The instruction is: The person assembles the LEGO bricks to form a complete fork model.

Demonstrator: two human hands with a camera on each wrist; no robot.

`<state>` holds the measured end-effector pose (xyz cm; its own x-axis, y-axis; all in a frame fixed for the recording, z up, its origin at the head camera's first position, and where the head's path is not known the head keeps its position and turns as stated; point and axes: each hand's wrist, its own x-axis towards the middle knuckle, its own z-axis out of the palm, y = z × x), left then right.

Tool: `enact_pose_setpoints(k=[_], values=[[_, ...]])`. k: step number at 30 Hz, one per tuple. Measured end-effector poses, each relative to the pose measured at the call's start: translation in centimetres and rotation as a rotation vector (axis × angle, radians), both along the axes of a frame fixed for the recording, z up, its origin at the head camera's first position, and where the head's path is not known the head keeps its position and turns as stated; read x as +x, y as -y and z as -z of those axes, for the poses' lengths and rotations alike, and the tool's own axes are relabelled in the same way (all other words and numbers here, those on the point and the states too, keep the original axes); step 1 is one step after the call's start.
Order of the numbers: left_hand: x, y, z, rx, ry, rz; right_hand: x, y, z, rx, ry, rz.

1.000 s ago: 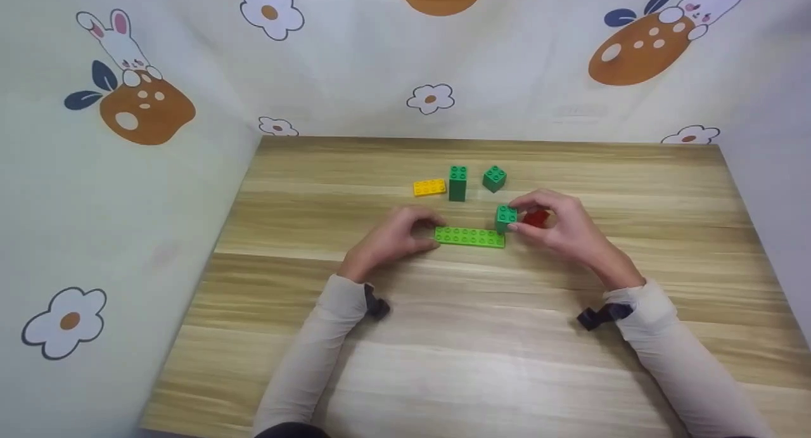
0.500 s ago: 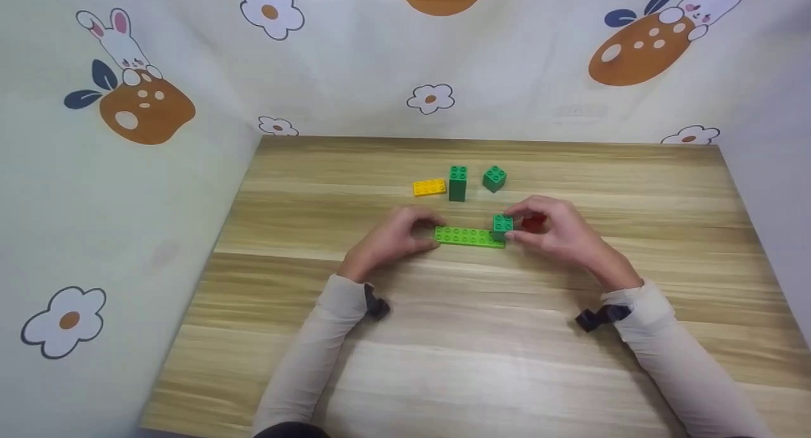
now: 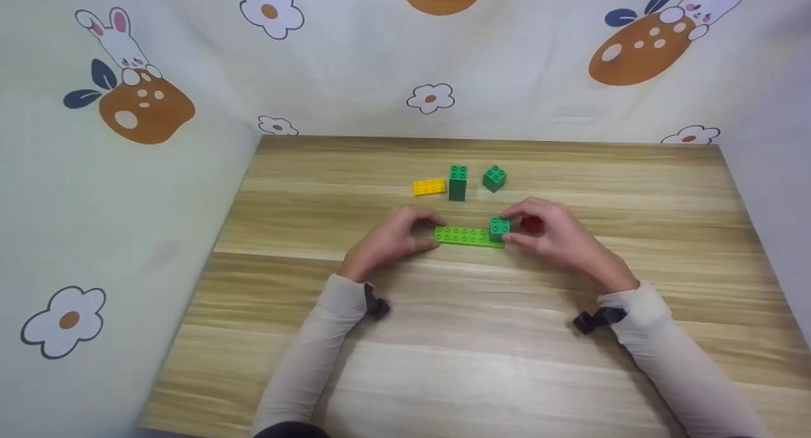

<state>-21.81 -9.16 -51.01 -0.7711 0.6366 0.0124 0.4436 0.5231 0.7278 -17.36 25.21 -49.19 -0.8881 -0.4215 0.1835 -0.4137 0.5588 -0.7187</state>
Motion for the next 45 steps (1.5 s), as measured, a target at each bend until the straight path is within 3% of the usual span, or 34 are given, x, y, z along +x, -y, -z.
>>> enact_pose_setpoints(k=[19,28,45], values=[[0.0,0.0,0.1,0.004,0.013,-0.009,0.2,0.7,-0.2,0.069,-0.099,-0.039],[0.0,-0.1,0.2,0.009,0.009,-0.007,0.2,0.7,0.2,0.049,-0.131,-0.051],[0.3,-0.5,0.1,0.019,0.024,-0.031,0.3,1.2,0.2,0.043,-0.083,-0.017]])
